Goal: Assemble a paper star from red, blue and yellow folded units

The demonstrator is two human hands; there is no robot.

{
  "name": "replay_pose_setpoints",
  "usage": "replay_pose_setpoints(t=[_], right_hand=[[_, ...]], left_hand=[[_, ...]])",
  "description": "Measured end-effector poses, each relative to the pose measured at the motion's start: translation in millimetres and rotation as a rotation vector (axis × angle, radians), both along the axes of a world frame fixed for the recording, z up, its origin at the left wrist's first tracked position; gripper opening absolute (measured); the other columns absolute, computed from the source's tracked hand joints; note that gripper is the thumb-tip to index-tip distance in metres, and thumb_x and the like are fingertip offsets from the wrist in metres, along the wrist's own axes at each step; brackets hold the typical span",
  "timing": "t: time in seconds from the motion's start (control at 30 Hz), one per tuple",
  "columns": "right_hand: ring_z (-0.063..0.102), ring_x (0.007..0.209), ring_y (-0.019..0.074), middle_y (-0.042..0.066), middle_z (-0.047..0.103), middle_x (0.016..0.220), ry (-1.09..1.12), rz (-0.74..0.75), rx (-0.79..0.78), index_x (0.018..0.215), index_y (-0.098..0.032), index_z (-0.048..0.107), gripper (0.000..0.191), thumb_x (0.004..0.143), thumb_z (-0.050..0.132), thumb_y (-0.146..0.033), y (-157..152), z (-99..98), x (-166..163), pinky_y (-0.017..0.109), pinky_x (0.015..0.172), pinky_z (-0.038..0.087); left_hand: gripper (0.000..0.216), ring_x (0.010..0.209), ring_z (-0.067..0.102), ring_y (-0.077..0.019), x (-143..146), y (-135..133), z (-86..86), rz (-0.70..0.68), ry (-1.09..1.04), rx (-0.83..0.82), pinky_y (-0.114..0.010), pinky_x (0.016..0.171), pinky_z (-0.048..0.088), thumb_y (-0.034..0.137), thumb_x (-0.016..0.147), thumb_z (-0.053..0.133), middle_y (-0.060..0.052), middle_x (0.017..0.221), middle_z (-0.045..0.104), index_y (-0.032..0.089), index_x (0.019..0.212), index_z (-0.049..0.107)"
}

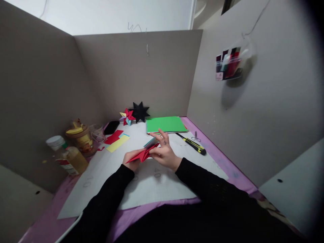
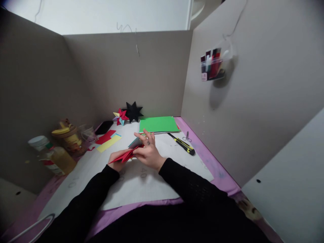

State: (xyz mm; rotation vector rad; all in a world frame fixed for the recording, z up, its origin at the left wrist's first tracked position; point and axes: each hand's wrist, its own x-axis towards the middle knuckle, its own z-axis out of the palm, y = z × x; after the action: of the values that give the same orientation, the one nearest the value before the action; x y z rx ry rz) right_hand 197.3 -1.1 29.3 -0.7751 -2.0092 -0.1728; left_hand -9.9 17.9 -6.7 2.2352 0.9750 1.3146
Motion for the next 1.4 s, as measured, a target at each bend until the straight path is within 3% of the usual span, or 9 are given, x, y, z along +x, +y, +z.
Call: replay_pose_setpoints(t=[0.23, 0.43, 0.53, 0.7, 0.9, 1.13, 1.4], right_hand=[[0.013, 0.137, 0.0329, 0.001, 0.03, 0.145, 0.006, -0.078, -0.071, 0.084, -0.029, 0.07, 0.012, 0.081, 0.059, -0.024, -1, 3.3, -3, 0.061, 0.105, 0.013], [0.039, 0.116, 0.0274, 0.004, 0.047, 0.113, 0.114, -0.197, 0.064, 0.09, -0.034, 0.069, 0.016, 0.076, 0.066, -0.028, -4, 3.0, -8, 0.053, 0.107, 0.021], [0.032, 0.124, 0.0304, 0.006, 0.042, 0.122, 0.124, -0.216, 0.048, 0.092, -0.03, 0.067, 0.018, 0.075, 0.067, -0.027, -4, 4.2, -10, 0.055, 0.107, 0.02], [0.018, 0.135, 0.0315, 0.003, 0.036, 0.14, 0.152, -0.161, -0.037, 0.072, -0.022, 0.063, 0.003, 0.073, 0.065, -0.02, -1, 4.0, -10, 0.057, 0.107, 0.017], [0.015, 0.138, 0.0294, -0.002, 0.039, 0.141, 0.146, -0.091, -0.056, 0.063, -0.022, 0.063, 0.01, 0.072, 0.063, -0.017, -1, 4.3, -7, 0.057, 0.108, 0.013], [0.014, 0.138, 0.0293, 0.0, 0.036, 0.143, 0.119, -0.081, -0.056, 0.079, -0.026, 0.069, 0.008, 0.075, 0.064, -0.022, 0, 6.1, -5, 0.057, 0.108, 0.013], [0.018, 0.137, 0.031, 0.001, 0.044, 0.138, 0.144, -0.065, -0.071, 0.07, -0.025, 0.068, 0.005, 0.073, 0.066, -0.022, -6, 8.7, -6, 0.062, 0.106, 0.008]], left_hand=[[0.024, 0.076, 0.069, -0.0198, 3, 1, -2.9, 0.054, 0.082, 0.066, -0.03, 0.071, 0.056, 0.027, 0.081, 0.06, -0.007, 0.09, 0.073, 0.017, 0.1, 0.069], [0.023, 0.069, 0.067, -0.0181, 10, -6, 5.3, 0.095, 0.091, 0.037, -0.028, 0.064, 0.054, 0.029, 0.081, 0.06, -0.004, 0.082, 0.073, 0.015, 0.095, 0.071], [0.024, 0.067, 0.066, -0.0167, 12, -8, 7.9, 0.088, 0.078, 0.013, -0.027, 0.063, 0.054, 0.029, 0.082, 0.058, -0.003, 0.08, 0.072, 0.015, 0.097, 0.07], [0.024, 0.07, 0.067, -0.0166, 12, -8, 8.7, 0.065, 0.064, 0.01, -0.027, 0.067, 0.055, 0.028, 0.082, 0.058, -0.002, 0.082, 0.073, 0.016, 0.099, 0.07], [0.022, 0.074, 0.068, -0.0178, 8, -6, 6.2, 0.067, 0.13, 0.101, -0.028, 0.071, 0.055, 0.028, 0.083, 0.057, -0.004, 0.088, 0.073, 0.018, 0.097, 0.07], [0.032, 0.091, 0.067, -0.021, 5, -3, -0.8, 0.034, 0.243, 0.205, -0.031, 0.081, 0.054, 0.025, 0.084, 0.054, -0.006, 0.103, 0.07, 0.02, 0.114, 0.063], [0.027, 0.085, 0.068, -0.0204, 2, 1, -6.5, 0.025, 0.3, 0.275, -0.03, 0.075, 0.055, 0.025, 0.082, 0.055, -0.007, 0.096, 0.072, 0.018, 0.106, 0.066]])
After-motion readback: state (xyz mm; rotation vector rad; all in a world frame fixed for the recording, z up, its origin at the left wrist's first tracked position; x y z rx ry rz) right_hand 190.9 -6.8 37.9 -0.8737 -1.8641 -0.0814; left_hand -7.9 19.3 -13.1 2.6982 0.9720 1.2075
